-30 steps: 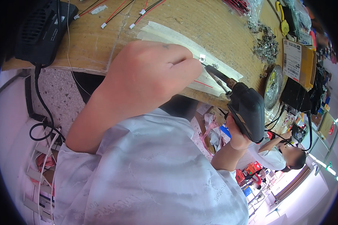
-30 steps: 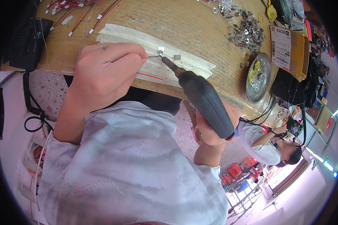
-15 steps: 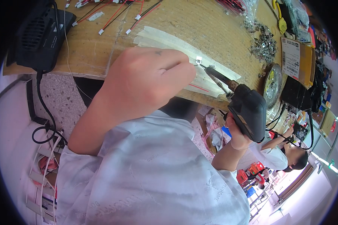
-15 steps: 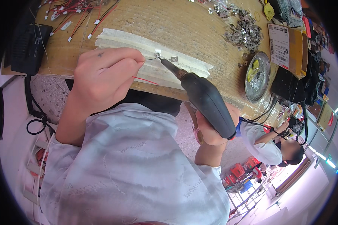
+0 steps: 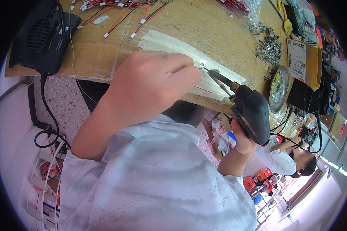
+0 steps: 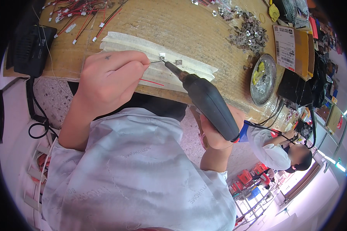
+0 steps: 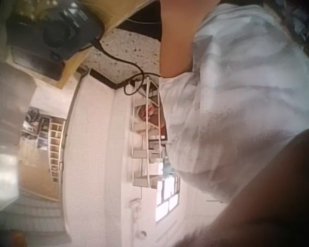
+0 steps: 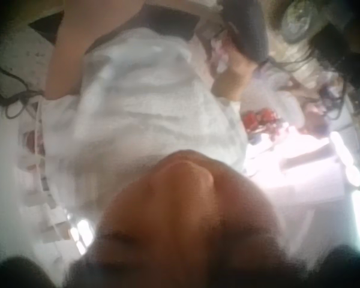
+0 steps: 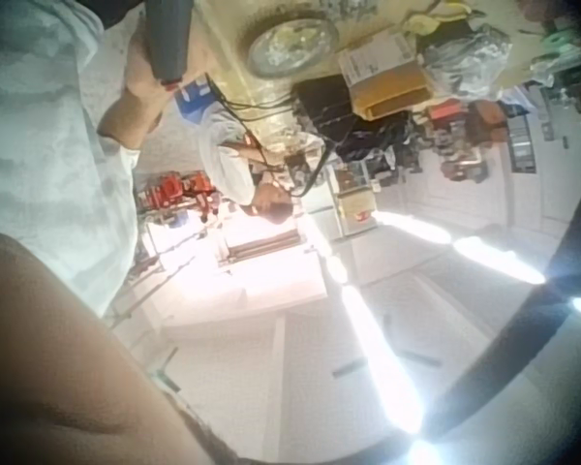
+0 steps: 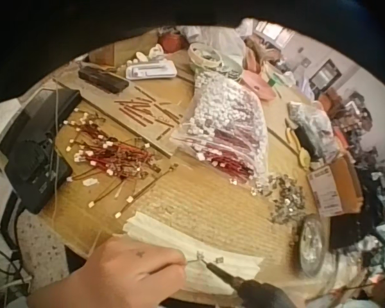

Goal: Soldering small wires to electronic connectors on a workbench.

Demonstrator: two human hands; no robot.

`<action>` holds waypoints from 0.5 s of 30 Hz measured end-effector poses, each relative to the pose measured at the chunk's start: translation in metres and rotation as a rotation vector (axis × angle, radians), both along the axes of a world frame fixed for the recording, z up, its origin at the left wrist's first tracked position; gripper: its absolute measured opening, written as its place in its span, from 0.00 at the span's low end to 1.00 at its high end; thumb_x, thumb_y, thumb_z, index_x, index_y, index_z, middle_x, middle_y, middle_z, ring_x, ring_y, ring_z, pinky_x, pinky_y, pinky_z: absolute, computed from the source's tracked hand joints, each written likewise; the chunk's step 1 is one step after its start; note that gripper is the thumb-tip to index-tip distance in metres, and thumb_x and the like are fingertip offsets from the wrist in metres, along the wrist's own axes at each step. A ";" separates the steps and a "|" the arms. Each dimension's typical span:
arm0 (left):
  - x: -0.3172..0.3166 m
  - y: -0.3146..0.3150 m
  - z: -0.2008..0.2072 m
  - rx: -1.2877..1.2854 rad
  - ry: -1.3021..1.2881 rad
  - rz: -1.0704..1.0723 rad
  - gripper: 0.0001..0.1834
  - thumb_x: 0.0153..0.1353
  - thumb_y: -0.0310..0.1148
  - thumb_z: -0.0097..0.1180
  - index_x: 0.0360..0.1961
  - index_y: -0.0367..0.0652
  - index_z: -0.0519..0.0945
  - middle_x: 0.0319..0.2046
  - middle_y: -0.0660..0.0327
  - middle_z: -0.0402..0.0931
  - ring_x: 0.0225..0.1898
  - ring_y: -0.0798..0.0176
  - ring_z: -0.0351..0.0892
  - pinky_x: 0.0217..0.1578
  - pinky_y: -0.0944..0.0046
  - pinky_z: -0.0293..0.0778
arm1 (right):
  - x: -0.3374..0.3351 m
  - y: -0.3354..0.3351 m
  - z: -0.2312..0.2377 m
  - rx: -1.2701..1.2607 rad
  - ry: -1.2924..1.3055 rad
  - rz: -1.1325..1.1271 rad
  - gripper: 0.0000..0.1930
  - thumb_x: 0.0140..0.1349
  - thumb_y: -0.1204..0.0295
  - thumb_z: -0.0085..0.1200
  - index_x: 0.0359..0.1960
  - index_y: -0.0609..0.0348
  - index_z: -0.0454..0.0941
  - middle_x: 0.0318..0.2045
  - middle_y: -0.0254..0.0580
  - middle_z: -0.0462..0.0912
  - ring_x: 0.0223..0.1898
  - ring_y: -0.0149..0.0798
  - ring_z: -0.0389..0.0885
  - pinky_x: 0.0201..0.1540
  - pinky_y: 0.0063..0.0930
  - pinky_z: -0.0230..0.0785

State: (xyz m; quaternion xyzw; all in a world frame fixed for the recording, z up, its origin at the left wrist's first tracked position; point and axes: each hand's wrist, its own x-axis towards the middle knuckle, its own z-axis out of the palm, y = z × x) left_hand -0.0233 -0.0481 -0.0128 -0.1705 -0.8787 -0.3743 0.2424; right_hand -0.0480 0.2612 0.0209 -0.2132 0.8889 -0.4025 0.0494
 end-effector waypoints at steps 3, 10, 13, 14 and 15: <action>0.000 0.000 0.001 0.001 0.002 -0.004 0.08 0.48 0.17 0.65 0.27 0.37 0.79 0.32 0.59 0.83 0.24 0.59 0.82 0.24 0.63 0.77 | 0.000 0.001 -0.001 0.001 0.021 0.001 0.15 0.40 0.78 0.66 0.35 0.66 0.85 0.26 0.47 0.84 0.24 0.50 0.84 0.29 0.33 0.74; -0.001 -0.001 0.000 0.004 -0.001 -0.009 0.08 0.48 0.17 0.65 0.27 0.37 0.79 0.32 0.59 0.83 0.24 0.59 0.82 0.24 0.63 0.77 | 0.000 -0.003 0.003 0.045 -0.015 -0.016 0.15 0.41 0.79 0.66 0.35 0.66 0.86 0.26 0.48 0.85 0.24 0.50 0.84 0.29 0.33 0.74; -0.001 0.000 0.000 0.002 -0.005 -0.011 0.08 0.48 0.17 0.65 0.27 0.37 0.79 0.32 0.58 0.83 0.24 0.59 0.82 0.23 0.63 0.77 | 0.000 -0.003 0.003 0.005 -0.029 -0.032 0.15 0.41 0.79 0.66 0.35 0.66 0.85 0.26 0.48 0.85 0.24 0.50 0.84 0.29 0.32 0.74; -0.001 -0.001 0.000 0.003 -0.005 -0.011 0.08 0.48 0.17 0.65 0.27 0.37 0.79 0.32 0.58 0.83 0.24 0.59 0.82 0.23 0.63 0.77 | 0.000 -0.003 0.002 0.005 -0.029 -0.032 0.15 0.41 0.79 0.66 0.35 0.66 0.85 0.26 0.48 0.85 0.24 0.50 0.84 0.29 0.32 0.74; -0.001 0.000 0.000 0.002 -0.007 -0.010 0.08 0.48 0.17 0.65 0.27 0.37 0.79 0.32 0.58 0.83 0.24 0.58 0.82 0.23 0.63 0.77 | 0.000 -0.002 0.001 0.012 -0.009 -0.012 0.15 0.41 0.78 0.66 0.35 0.66 0.85 0.26 0.48 0.84 0.24 0.50 0.83 0.29 0.32 0.74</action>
